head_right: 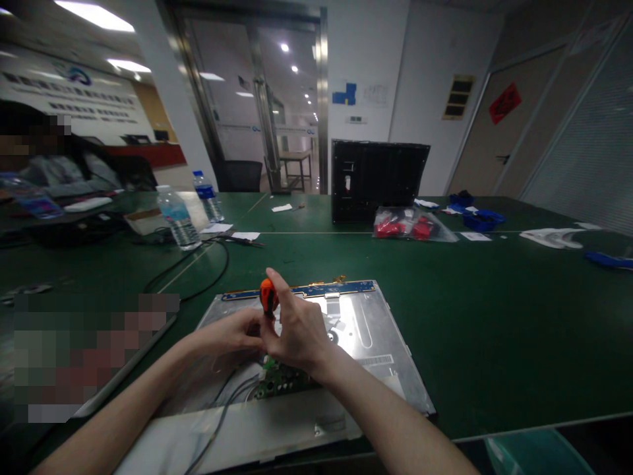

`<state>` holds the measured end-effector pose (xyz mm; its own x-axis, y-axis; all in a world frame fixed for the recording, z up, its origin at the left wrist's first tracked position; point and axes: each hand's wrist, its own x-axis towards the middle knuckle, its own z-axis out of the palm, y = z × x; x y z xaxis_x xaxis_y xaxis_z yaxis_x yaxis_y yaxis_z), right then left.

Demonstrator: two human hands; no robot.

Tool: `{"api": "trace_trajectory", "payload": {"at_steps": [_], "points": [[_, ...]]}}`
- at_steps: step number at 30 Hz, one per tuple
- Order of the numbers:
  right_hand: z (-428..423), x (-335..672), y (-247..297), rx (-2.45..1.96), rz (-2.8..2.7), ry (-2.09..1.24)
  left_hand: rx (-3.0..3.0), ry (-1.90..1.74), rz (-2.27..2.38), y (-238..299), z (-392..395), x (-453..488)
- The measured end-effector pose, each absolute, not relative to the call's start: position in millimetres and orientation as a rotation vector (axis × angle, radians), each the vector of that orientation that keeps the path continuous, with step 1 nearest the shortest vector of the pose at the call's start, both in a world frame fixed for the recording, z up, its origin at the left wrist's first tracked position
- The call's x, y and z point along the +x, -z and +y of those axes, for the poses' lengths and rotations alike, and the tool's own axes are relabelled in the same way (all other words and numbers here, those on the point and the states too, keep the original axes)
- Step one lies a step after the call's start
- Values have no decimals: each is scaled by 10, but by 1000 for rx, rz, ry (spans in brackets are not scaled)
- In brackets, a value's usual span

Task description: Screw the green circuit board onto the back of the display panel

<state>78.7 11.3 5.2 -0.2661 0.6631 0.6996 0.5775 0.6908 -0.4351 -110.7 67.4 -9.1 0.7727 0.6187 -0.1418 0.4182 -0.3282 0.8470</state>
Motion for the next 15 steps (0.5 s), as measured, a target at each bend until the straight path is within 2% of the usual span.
{"api": "trace_trajectory", "payload": {"at_steps": [15], "points": [[146, 775, -3, -971, -1976, -165, 1943, -232, 808, 88, 672, -1115]]}}
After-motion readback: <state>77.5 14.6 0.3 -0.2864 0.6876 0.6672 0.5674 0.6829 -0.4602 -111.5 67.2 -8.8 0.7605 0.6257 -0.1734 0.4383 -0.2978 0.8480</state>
